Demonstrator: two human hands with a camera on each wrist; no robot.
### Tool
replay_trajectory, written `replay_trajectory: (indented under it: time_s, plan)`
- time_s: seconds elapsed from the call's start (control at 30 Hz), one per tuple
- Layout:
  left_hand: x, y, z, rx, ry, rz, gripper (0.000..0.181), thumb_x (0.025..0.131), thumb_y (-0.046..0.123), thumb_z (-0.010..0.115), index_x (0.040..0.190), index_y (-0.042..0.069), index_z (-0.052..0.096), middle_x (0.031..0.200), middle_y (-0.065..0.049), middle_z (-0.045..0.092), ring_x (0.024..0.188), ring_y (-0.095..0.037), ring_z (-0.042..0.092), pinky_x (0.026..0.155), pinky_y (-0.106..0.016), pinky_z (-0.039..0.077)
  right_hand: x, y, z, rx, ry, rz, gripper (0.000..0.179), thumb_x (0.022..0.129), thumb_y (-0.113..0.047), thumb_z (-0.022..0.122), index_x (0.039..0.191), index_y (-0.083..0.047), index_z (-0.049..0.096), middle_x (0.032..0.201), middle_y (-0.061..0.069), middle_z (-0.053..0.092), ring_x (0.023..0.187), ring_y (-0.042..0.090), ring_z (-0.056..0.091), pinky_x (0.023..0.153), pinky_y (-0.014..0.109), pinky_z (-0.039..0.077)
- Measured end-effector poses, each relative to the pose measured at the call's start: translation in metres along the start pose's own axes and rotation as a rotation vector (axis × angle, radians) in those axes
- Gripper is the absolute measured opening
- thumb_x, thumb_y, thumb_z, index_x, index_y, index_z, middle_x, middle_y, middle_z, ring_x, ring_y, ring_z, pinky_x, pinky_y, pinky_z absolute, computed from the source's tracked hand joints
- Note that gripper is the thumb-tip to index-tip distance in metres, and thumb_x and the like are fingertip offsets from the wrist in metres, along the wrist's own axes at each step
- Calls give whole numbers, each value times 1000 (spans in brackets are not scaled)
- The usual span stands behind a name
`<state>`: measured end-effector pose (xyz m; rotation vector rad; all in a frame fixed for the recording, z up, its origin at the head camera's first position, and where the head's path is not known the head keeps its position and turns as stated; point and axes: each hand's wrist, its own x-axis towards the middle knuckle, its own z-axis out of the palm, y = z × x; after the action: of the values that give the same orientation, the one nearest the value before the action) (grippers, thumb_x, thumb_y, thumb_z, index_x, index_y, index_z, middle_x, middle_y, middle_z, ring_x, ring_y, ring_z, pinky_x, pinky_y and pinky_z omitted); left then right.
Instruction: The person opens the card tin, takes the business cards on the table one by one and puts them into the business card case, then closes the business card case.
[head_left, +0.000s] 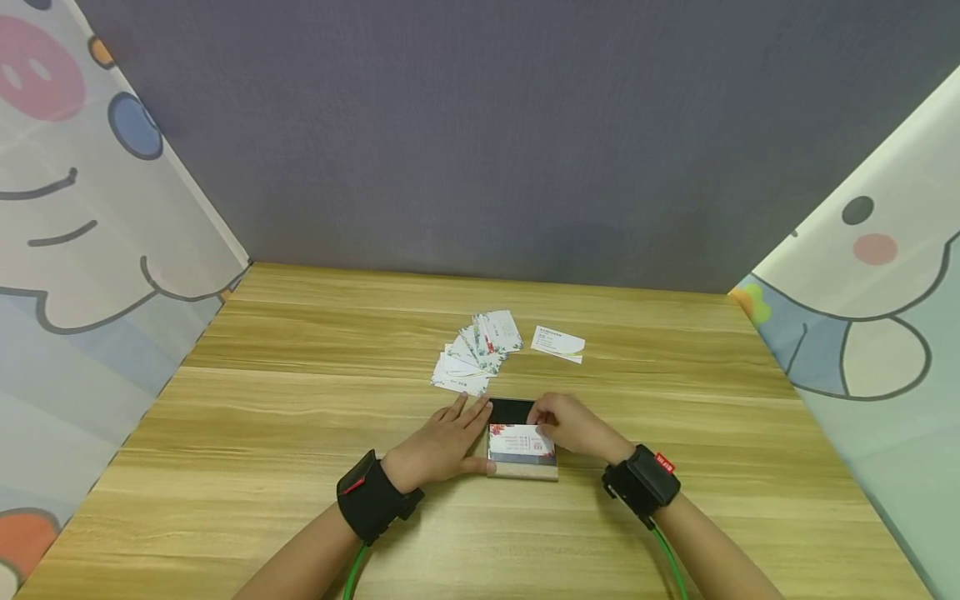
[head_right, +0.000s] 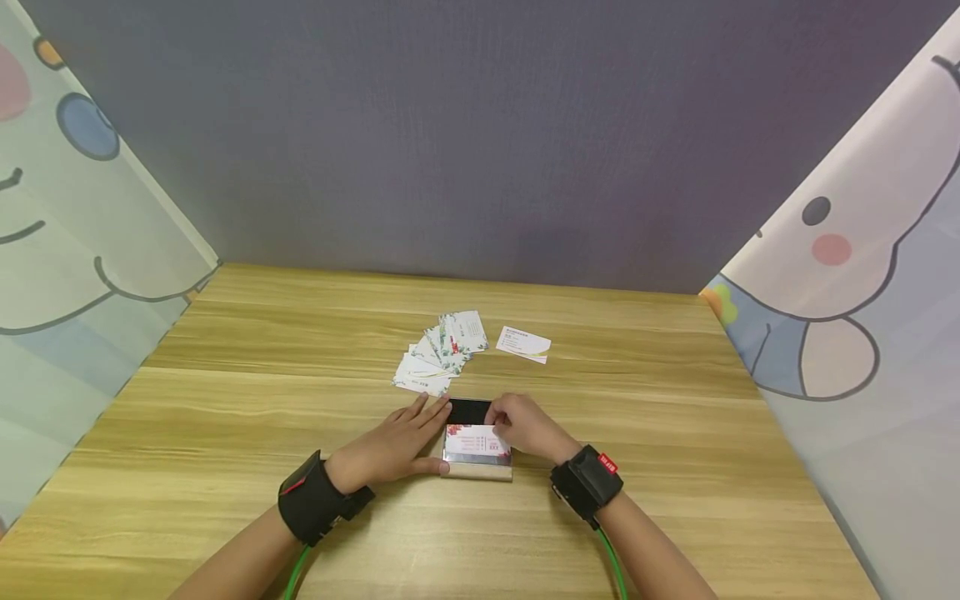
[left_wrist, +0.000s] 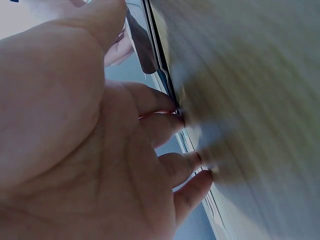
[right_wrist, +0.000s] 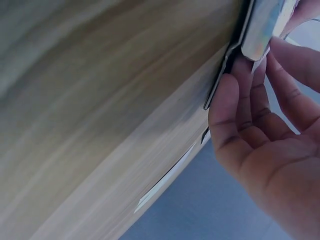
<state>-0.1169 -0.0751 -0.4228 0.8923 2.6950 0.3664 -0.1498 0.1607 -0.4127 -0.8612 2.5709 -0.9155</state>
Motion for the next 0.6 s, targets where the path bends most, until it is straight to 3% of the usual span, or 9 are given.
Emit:
replay_trajectory:
  time_s: [0.33, 0.6]
  plan:
    - [0, 0, 0, -2, -3, 1, 83, 85, 55, 51, 144, 4, 25, 153, -9, 16, 139, -37, 14, 108, -47, 26, 0, -3, 0, 17, -68, 0, 15, 82, 8, 53, 81, -4, 63, 72, 3, 60, 58, 2, 46, 52, 18, 41]
    - [-1, 1, -2, -3, 0, 8, 83, 85, 54, 51, 144, 3, 25, 153, -10, 16, 139, -38, 14, 108, -48, 26, -1, -5, -1, 9, -76, -6, 9, 79, 4, 62, 78, -5, 64, 70, 1, 58, 59, 2, 46, 54, 18, 42]
